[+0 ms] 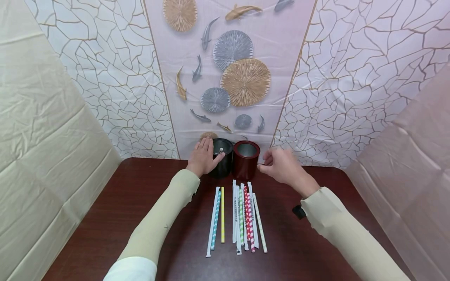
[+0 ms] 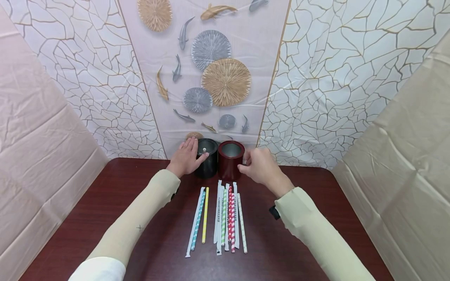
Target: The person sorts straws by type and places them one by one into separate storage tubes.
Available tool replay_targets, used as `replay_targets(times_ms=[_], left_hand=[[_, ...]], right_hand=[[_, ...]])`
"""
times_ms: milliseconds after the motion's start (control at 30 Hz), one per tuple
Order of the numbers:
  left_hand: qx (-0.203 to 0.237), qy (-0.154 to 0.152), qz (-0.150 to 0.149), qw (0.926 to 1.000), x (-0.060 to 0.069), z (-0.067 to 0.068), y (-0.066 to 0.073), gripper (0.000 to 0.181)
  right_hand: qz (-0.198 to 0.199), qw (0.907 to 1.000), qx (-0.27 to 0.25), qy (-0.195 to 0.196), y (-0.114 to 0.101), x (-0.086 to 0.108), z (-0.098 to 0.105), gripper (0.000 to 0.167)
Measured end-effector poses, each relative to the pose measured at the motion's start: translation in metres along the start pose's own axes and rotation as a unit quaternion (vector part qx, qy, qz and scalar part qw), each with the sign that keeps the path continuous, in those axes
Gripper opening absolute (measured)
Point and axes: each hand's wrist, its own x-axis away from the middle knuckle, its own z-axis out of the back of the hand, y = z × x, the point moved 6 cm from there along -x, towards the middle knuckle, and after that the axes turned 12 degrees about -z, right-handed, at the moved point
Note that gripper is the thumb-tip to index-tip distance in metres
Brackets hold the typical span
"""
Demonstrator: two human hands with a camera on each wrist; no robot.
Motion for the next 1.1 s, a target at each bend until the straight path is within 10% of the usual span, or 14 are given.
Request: replay_targets(times_ms=[1100], left_hand=[[0.021, 0.002, 0.003, 0.9998, 0.000, -0.003, -0.002, 0.091]], right_hand=[[-0.101, 0.9887, -0.020, -0.109, 0.062, 0.020, -0.120, 0.030]])
